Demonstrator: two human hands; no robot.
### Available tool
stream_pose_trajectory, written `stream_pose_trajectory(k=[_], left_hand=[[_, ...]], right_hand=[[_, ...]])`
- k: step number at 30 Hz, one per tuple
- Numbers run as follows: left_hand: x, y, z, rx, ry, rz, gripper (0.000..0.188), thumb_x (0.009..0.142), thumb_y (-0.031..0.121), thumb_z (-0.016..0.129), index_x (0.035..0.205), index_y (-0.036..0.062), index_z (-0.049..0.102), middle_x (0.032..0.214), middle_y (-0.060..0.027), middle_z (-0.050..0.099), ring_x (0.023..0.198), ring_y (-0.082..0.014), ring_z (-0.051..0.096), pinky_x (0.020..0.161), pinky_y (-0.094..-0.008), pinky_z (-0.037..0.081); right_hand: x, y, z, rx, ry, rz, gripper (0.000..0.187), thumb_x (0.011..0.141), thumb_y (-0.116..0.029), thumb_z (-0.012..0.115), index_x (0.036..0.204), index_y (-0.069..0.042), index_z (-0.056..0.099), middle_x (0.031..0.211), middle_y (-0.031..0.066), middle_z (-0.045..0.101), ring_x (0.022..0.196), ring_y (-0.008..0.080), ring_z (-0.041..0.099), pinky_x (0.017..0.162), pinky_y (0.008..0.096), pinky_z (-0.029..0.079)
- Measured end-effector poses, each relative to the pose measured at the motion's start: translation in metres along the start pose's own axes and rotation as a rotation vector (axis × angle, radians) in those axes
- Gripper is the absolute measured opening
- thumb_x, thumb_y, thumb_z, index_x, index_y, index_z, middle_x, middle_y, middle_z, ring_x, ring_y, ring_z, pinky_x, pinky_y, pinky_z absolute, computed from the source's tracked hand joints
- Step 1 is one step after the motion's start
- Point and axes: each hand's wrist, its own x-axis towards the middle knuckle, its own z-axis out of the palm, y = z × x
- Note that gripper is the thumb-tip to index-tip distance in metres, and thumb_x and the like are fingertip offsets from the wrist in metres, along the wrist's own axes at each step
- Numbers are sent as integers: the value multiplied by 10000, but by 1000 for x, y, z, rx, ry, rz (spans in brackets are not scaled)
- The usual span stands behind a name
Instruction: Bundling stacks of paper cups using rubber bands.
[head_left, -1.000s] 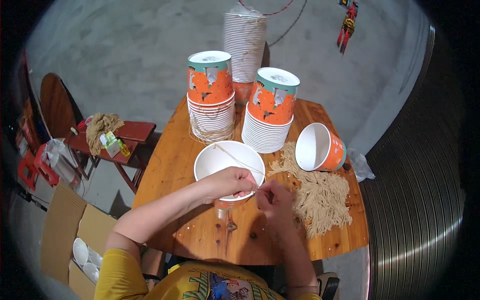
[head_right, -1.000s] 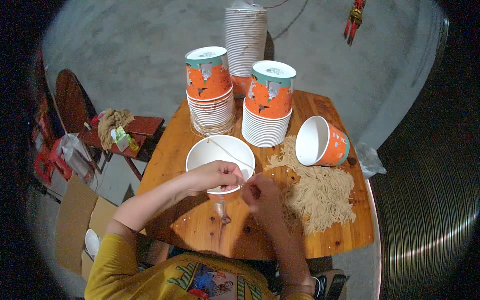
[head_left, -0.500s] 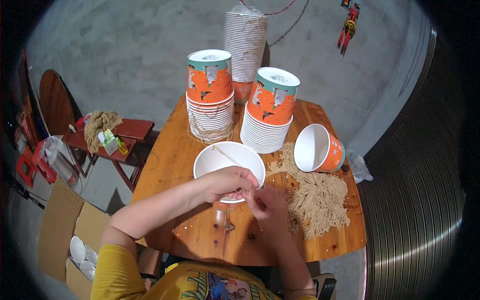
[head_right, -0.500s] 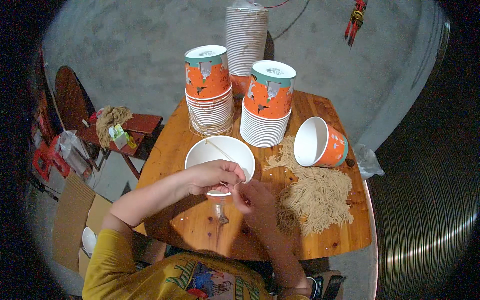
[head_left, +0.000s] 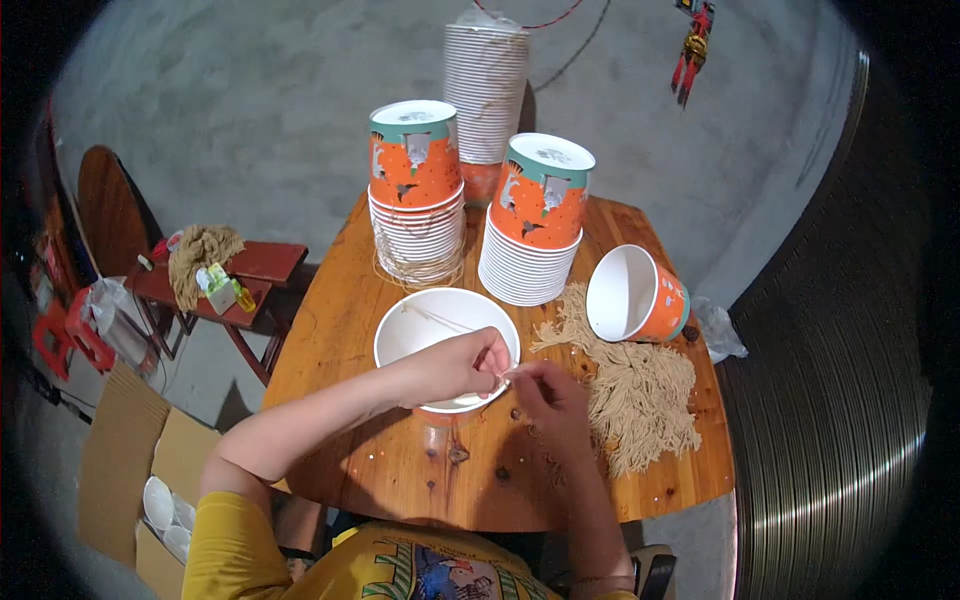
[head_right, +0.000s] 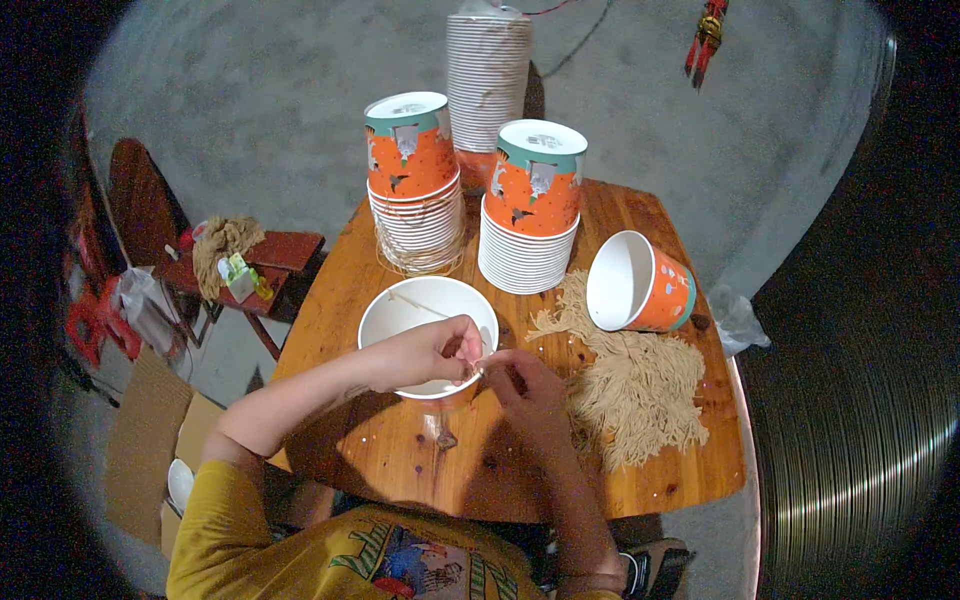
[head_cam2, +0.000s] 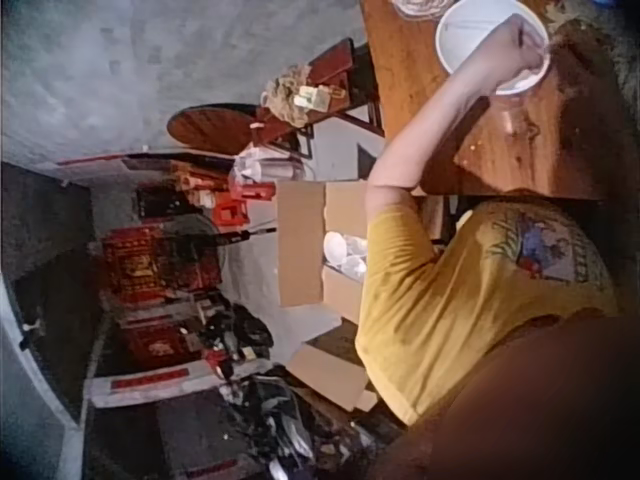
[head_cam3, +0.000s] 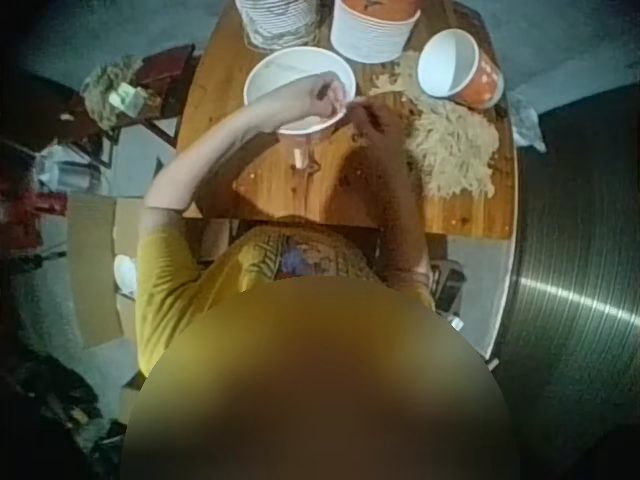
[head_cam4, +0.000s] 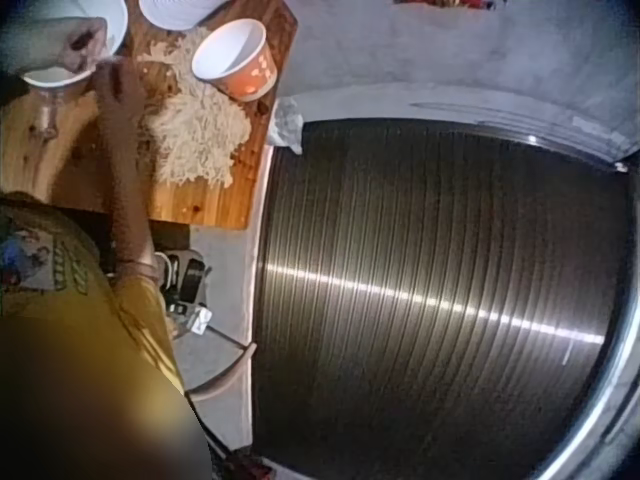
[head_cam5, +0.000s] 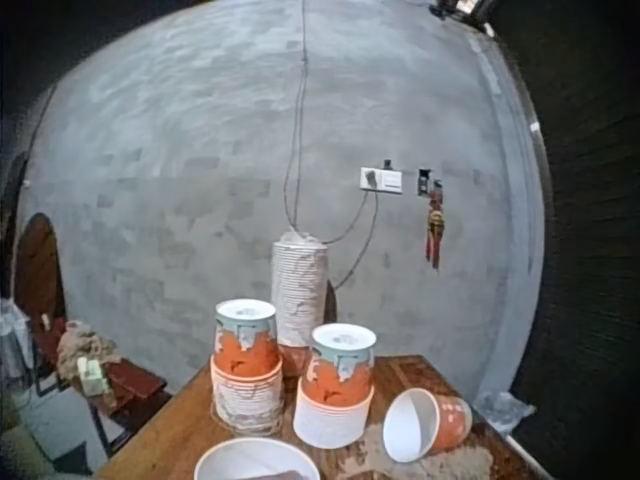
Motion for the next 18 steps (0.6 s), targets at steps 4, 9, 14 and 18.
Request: stream_pose_trajectory(k=[4, 9, 14, 18], left_hand=[[-11, 12, 14, 404, 194, 251, 153, 816, -4, 555, 944, 34, 480, 842, -87, 515, 776, -209, 544, 724, -314, 459], [-12, 12, 14, 853, 270, 665, 200, 811, -19, 575, 960, 25, 450, 919, -153, 485, 812, -327, 531, 725, -365, 454], [-16, 13, 13, 634, 214, 471, 236, 816, -10, 570, 1026, 30, 471, 928, -155, 452, 869, -337, 509, 735, -377, 455], [-17, 4, 9, 598, 256, 419, 225, 822, 15, 574, 1031, 33, 494, 947, -164, 445, 845, -350, 523, 745, -387, 464]], right_hand=[[-1, -7, 6, -96, 22, -67, 70, 858, -84, 658, 909, -44, 634, 689, -62, 504, 602, 27, 443, 528, 196, 365], [1, -4, 7, -187, 49, -198, 123, 837, -113, 670, 882, -52, 573, 689, 33, 555, 612, 100, 515, 581, 257, 440], [4, 2, 11, -144, 47, -189, 113, 839, -101, 657, 883, -53, 566, 668, 14, 535, 598, 90, 501, 570, 254, 434], [5, 11, 13, -68, -6, -160, 104, 839, -97, 657, 877, -65, 566, 646, 0, 518, 588, 73, 491, 552, 249, 426]])
